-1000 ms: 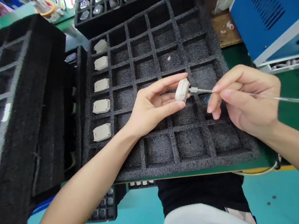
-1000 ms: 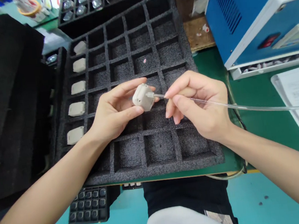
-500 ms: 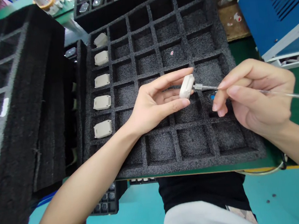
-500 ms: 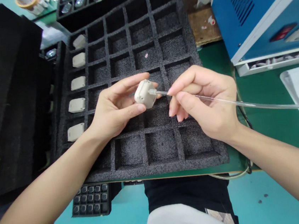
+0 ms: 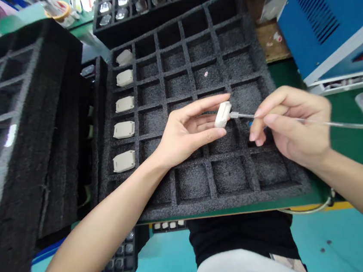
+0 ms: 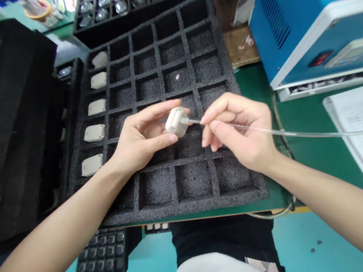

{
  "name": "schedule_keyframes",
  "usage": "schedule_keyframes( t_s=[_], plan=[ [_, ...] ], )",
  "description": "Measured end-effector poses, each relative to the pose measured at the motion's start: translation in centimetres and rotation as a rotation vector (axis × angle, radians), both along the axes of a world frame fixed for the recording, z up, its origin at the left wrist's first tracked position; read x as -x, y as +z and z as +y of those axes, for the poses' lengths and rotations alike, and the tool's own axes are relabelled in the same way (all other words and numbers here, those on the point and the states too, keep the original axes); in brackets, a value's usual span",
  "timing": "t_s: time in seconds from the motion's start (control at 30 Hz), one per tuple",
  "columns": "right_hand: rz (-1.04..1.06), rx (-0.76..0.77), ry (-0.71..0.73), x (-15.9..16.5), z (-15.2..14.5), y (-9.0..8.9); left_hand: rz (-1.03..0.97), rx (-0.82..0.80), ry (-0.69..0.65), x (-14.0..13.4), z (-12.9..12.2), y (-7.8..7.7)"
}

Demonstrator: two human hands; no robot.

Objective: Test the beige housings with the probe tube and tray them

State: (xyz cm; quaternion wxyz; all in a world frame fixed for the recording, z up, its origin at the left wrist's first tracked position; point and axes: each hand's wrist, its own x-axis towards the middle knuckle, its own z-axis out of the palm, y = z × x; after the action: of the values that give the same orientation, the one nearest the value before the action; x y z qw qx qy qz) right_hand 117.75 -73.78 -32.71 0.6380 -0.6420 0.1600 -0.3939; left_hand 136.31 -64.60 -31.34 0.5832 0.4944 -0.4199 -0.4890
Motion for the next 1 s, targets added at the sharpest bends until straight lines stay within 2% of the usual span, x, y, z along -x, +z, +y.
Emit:
schedule_keyframes(
  t_s=[0.1, 0.23, 0.53, 1.0],
  plan=[
    [0.045, -0.044, -0.004, -0.16, 0.41, 0.36, -0.024, -0.014, 0.013, 0.05, 0.11, 0.29],
    [0.075, -0.128, 0.082, -0.53, 0.37, 0.46, -0.072, -0.061, 0.059, -0.15, -0.11, 0.15],
    [-0.002, -0.124, 0.099, -0.66, 0.31, -0.16, -0.07, -0.056, 0.004, -0.33, -0.06, 0.1],
    [0.012, -0.128, 0.129, -0.64, 0.14, -0.13, -0.061, -0.042, -0.037, -0.21, -0.17, 0.21]
  ],
)
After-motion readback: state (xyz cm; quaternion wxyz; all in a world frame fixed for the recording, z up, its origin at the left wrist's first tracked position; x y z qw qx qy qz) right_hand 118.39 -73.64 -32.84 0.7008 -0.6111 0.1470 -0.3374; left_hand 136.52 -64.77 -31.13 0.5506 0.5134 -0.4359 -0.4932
